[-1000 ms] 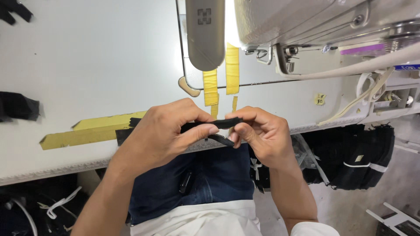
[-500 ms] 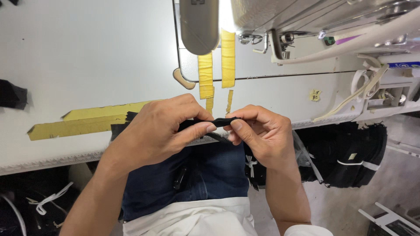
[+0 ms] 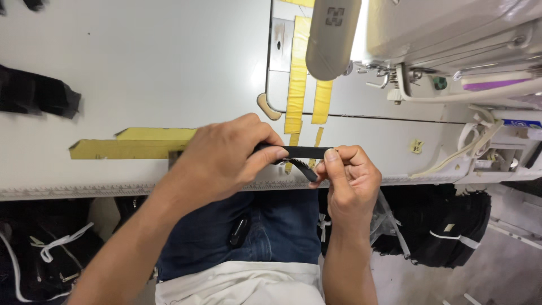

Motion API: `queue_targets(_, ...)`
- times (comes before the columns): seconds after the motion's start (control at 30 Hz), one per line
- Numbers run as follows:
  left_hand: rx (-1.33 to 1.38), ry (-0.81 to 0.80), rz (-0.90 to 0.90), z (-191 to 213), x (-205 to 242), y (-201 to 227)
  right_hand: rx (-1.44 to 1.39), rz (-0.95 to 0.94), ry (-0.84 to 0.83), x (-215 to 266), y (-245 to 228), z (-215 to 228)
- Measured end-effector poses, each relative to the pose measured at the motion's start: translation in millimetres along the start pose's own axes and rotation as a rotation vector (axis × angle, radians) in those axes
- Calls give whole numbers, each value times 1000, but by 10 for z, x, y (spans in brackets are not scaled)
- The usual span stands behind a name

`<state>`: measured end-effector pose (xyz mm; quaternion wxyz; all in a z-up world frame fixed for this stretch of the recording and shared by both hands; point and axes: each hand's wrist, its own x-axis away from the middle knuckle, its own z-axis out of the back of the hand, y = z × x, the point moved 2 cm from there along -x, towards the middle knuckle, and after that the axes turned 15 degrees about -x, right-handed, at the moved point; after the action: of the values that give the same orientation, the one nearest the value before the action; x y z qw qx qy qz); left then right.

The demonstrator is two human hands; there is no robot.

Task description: The person sews black zippers onto fabric strips using a sewing machine. They guide the zipper under the needle, stitch along its length, and then cut the thread. The person repeats this process with multiple zippers, occasionally measuring the fabric with a ruler.

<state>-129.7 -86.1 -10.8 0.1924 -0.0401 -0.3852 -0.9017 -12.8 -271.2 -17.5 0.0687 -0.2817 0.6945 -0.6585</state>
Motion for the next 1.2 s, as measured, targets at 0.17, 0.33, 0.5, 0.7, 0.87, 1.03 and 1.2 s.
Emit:
queue_targets(0.17, -326, -83, -72, 351, -267, 60, 171, -78, 9, -136, -182, -70)
queue_targets(0.33, -702, 72, -342, 360, -816, 44, 205, -193, 57, -301, -265, -97)
queue_targets(0.5, -524, -144, -187, 338, -725, 210, 215, -47, 55, -464, -319, 4)
queue_targets(0.7, -408, 254, -167, -202, -167, 343, 287, 94, -163, -788, -449, 43)
queue_targets(0.87, -110, 221, 89, -109, -38, 390, 223, 60, -135, -594, -575, 50)
queue_targets(1.03, -214, -46, -32, 73, -43, 216, 229, 304, -151, -252, -555, 239)
queue_targets(1.2, -92, -322, 14, 424, -213, 178, -107, 122, 47, 105, -218, 679)
